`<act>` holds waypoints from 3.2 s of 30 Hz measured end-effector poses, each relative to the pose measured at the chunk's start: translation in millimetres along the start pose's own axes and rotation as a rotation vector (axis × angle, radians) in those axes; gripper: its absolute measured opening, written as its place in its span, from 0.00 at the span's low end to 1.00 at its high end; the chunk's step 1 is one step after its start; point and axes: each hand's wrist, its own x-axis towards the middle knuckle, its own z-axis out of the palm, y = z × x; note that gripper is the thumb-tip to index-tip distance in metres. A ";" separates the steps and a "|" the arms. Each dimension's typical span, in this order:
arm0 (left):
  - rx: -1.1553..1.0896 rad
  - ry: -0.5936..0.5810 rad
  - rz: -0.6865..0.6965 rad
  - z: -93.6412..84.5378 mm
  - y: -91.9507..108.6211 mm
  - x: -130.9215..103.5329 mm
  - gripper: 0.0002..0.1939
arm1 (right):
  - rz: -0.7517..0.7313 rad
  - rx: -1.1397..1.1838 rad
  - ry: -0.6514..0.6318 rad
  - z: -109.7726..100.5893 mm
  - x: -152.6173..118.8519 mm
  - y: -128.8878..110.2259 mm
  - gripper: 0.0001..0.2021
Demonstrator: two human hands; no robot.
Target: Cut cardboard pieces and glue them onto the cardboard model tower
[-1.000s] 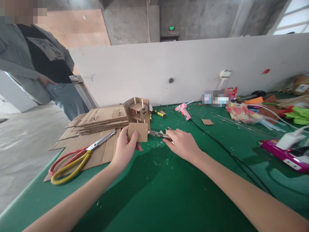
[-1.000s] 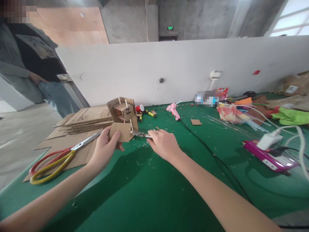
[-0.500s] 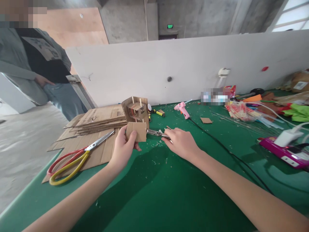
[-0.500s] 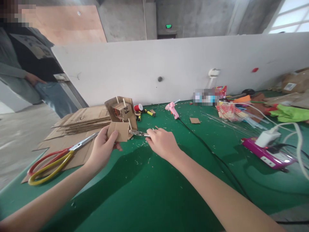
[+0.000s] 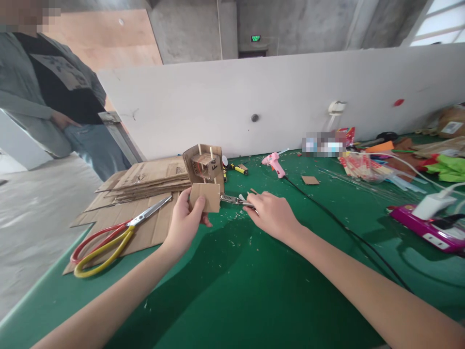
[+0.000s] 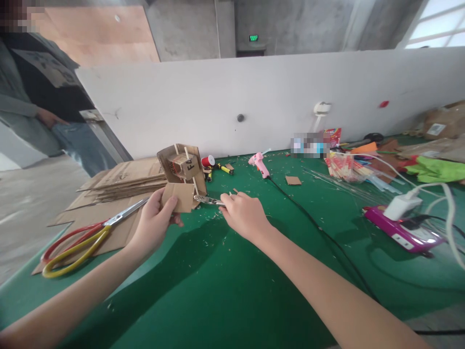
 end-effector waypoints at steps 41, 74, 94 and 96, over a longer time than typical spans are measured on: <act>-0.198 -0.195 -0.153 -1.6 -10.7 -3.7 0.26 | -0.014 0.386 0.002 10.2 -8.0 -4.0 0.12; 0.189 -0.385 0.225 -14.5 -13.2 -3.8 0.07 | -0.471 0.099 0.188 4.3 -8.5 4.8 0.15; 0.141 -0.402 0.097 -4.0 -27.4 -5.7 0.11 | -0.389 0.174 0.012 1.6 -12.5 -0.2 0.14; 0.129 -0.424 0.078 -3.9 -27.0 -5.2 0.11 | -0.361 0.232 -0.007 1.9 -13.0 -1.0 0.13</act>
